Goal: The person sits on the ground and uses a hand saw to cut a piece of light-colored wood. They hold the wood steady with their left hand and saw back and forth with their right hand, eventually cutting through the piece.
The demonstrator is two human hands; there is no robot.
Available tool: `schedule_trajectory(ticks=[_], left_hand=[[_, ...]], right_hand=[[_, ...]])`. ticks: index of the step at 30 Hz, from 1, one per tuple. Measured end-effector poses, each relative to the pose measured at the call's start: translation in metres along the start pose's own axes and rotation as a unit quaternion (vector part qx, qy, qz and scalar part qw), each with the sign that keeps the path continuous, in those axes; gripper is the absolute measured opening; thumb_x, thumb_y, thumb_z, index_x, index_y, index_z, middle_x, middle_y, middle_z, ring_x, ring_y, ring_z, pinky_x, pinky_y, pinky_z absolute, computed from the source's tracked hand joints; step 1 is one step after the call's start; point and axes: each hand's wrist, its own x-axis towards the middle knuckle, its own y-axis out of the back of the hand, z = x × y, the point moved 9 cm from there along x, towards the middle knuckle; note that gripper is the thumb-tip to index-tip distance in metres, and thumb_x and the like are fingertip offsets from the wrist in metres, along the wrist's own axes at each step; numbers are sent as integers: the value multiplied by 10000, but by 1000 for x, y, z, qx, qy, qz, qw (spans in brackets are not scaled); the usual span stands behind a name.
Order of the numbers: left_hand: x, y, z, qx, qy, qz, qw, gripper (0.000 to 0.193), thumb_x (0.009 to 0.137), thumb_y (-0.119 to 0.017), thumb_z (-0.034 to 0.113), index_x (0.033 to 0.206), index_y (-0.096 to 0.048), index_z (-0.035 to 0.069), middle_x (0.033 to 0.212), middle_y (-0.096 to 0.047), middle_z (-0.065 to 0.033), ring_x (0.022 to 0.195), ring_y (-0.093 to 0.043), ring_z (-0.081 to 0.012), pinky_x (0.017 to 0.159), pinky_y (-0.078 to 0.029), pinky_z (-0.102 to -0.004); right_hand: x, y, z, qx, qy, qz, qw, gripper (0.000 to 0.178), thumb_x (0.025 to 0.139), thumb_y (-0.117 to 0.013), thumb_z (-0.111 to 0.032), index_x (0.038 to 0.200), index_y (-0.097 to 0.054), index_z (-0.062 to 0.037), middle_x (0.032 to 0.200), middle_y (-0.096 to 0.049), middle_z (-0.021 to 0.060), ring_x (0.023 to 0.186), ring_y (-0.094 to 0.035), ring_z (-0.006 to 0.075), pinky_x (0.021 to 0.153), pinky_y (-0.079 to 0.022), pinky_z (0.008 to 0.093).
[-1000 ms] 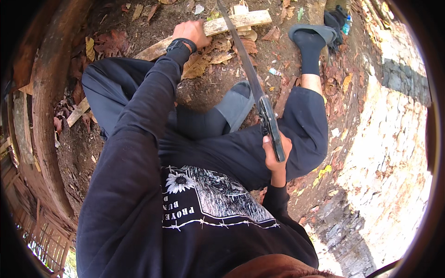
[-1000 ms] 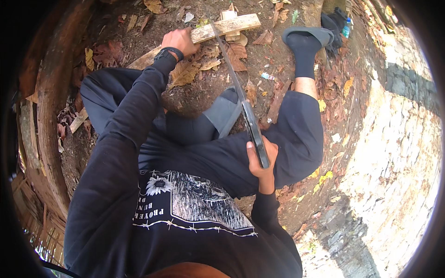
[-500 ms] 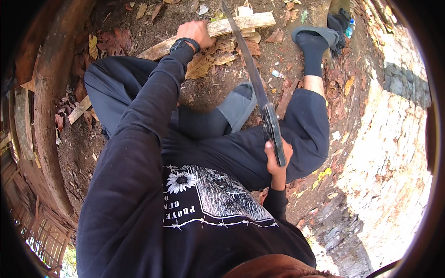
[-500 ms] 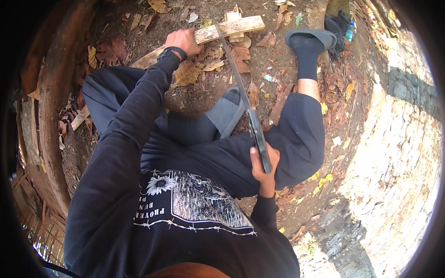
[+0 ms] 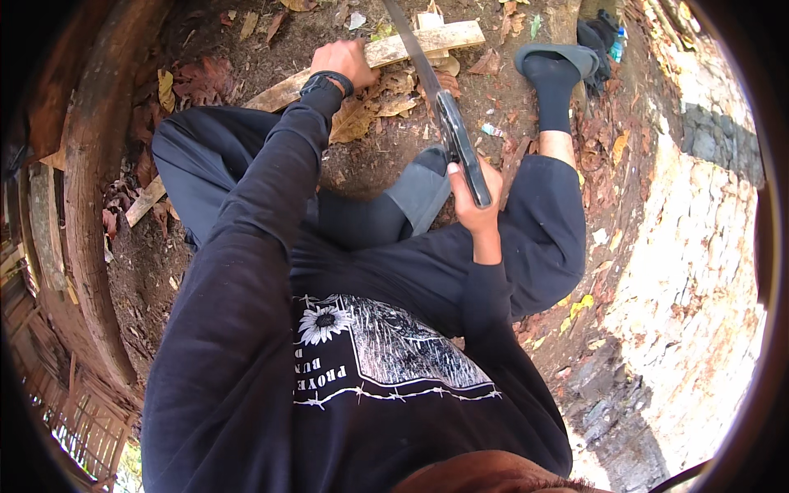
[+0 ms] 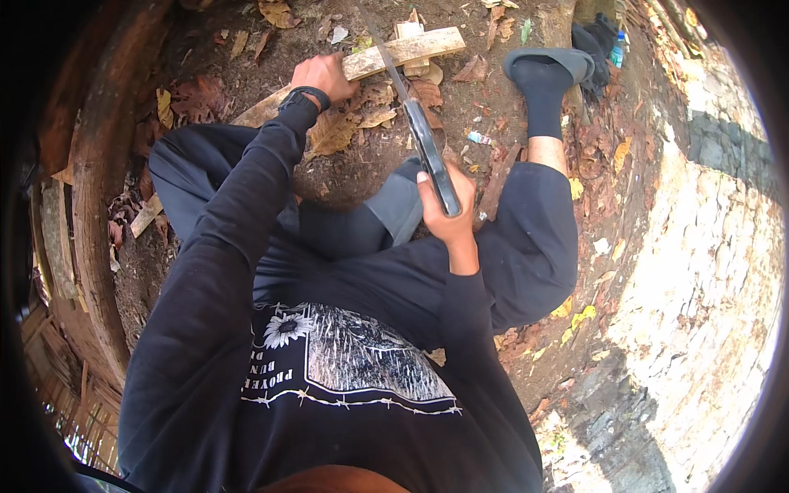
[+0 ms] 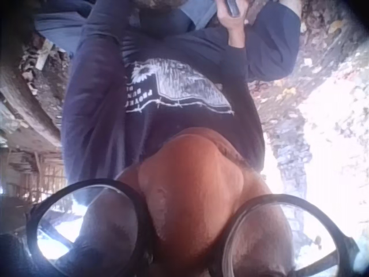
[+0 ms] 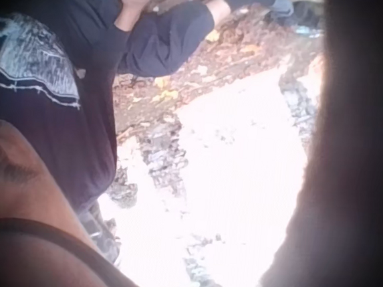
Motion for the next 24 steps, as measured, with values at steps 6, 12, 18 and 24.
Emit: schedule_trajectory(ticks=[6,12,18,24], left_hand=[[0,-7,-6,-5,8,1,1000,647,827,-825,524,1312,-769,99,1080,-827,-215,1015,-811,-368,933,-654,-484],[0,-9,-7,5,-11,31,999,609,841,-834,534,1283,-783,118,1024,-831,-205,947,-823,-356,881,-677,-485],[0,-3,1,0,-14,1,1000,599,842,-833,509,1287,-778,111,1039,-830,-210,969,-821,-360,890,-672,-482],[-4,-4,-3,-8,13,-5,1000,602,848,-817,511,1301,-771,118,1071,-829,-211,1008,-816,-365,921,-660,-490]], right_hand=[[-119,68,-26,-51,-74,-8,996,108,934,-745,-56,967,-706,40,658,-581,92,545,-606,219,570,-450,350],[-86,51,-31,-38,-64,-25,997,105,939,-735,-39,1000,-726,46,645,-573,83,509,-587,201,554,-438,338],[19,-12,8,65,-28,10,997,134,950,-748,-29,876,-645,16,697,-565,76,613,-536,145,596,-440,345],[-73,33,-10,2,-50,-4,999,94,945,-736,-20,1003,-713,51,681,-597,85,566,-584,187,588,-460,344]])
